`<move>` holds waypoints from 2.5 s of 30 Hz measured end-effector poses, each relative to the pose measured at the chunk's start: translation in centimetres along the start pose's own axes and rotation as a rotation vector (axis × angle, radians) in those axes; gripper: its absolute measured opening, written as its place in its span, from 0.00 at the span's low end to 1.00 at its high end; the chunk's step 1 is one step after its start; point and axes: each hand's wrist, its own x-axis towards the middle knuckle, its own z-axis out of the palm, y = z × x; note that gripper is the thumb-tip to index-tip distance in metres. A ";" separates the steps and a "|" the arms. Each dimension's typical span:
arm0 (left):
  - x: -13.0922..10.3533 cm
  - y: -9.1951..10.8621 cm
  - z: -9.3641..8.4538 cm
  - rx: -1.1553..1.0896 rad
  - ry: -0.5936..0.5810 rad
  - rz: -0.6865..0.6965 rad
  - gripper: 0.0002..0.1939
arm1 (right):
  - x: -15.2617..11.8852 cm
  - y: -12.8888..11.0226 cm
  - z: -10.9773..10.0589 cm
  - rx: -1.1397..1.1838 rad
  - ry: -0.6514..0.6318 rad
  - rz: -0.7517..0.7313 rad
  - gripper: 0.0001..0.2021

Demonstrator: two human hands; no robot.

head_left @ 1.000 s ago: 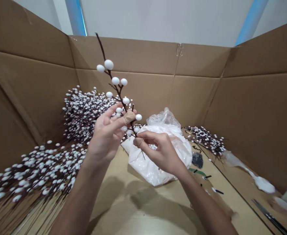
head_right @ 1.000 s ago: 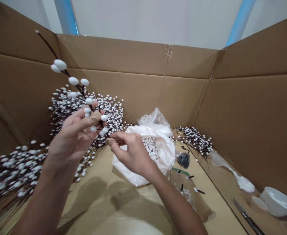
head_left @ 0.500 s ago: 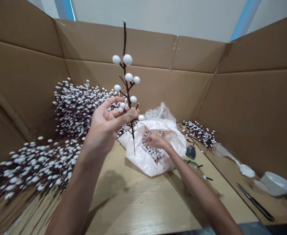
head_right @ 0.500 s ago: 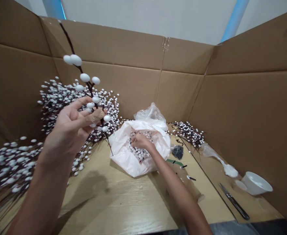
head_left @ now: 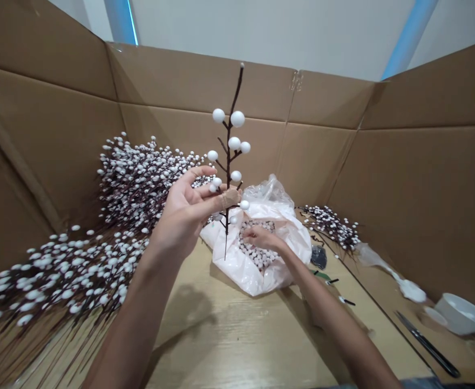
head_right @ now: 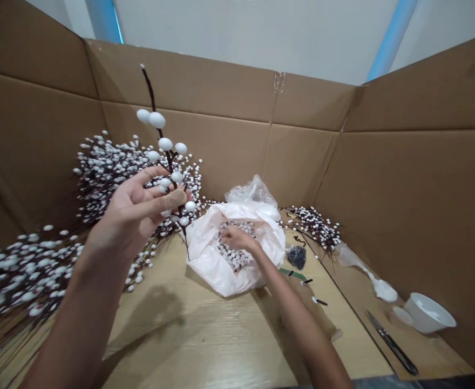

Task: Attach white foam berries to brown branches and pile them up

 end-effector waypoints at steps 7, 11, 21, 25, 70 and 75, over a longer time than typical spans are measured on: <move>0.0 0.1 0.1 -0.022 -0.053 -0.024 0.24 | -3.8 -3.3 -5.6 0.728 -0.004 -0.093 0.10; -0.1 0.0 0.1 -0.037 -0.082 -0.025 0.24 | -5.7 -6.5 -7.5 1.007 0.089 -0.236 0.11; -0.1 -0.3 0.2 -0.020 -0.109 -0.020 0.24 | -8.2 -11.3 -6.6 1.066 0.290 -0.468 0.07; -0.1 -0.4 0.3 -0.015 -0.125 -0.040 0.25 | -8.1 -11.0 -6.2 1.088 0.316 -0.496 0.07; -0.2 -1.4 0.5 0.094 -0.105 -0.038 0.36 | -8.6 -11.1 -5.3 0.697 0.477 -0.554 0.05; -0.1 -1.4 0.5 0.062 -0.077 -0.046 0.40 | -8.1 -10.8 -5.0 0.712 0.489 -0.540 0.06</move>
